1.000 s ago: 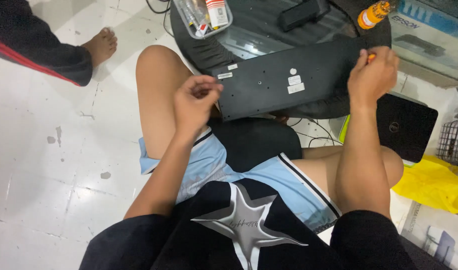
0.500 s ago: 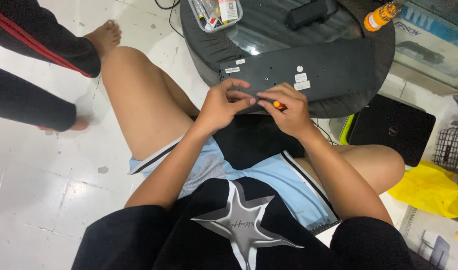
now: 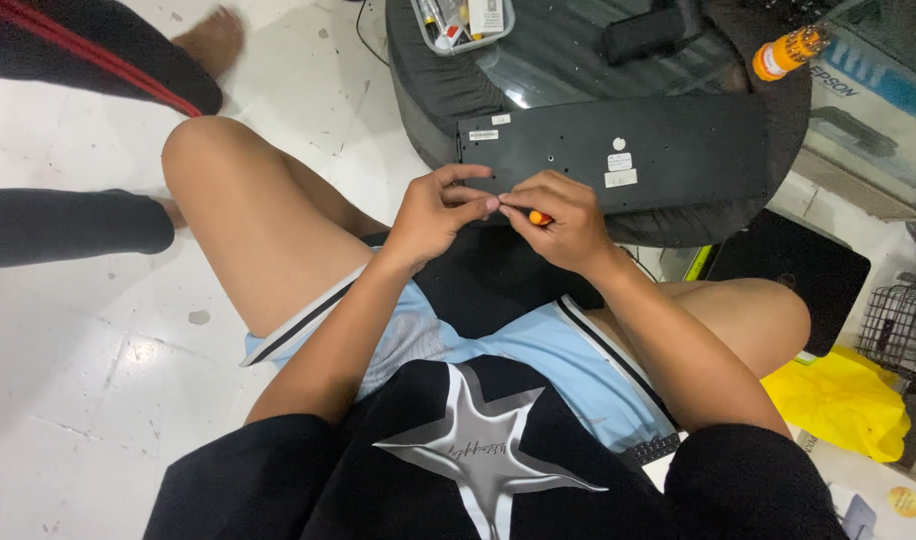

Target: The person uses a screwdriver to remove screws from the back of a keyboard and then starts working on a laptop.

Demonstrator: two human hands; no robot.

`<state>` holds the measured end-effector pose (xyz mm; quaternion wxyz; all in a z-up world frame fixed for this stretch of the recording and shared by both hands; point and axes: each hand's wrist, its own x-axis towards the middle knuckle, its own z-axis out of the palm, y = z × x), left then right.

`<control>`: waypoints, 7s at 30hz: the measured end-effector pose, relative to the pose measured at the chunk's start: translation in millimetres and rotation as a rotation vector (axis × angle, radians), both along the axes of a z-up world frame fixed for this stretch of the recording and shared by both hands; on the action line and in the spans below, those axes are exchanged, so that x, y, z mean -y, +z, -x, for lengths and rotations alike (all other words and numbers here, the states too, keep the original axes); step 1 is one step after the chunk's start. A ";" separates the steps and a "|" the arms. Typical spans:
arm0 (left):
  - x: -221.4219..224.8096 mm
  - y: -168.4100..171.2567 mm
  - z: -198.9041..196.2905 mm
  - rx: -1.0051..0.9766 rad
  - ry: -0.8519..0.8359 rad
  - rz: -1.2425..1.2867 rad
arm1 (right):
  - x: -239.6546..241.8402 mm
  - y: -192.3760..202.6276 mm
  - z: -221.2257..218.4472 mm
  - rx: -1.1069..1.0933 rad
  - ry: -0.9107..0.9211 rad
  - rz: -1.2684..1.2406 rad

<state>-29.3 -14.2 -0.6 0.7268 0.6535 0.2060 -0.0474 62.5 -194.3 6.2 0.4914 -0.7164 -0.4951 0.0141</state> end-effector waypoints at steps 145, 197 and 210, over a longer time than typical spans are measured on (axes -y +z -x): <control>30.9 -69.6 -20.2 -0.268 0.301 0.034 | -22.3 -39.5 -38.6 -0.389 -0.255 0.530; 31.1 -69.5 -18.6 -0.304 0.321 0.145 | -22.0 -14.4 -31.6 0.316 -0.016 0.677; 34.3 -67.2 -20.2 -0.305 0.294 0.122 | -4.9 -23.4 -36.8 0.023 -0.078 0.528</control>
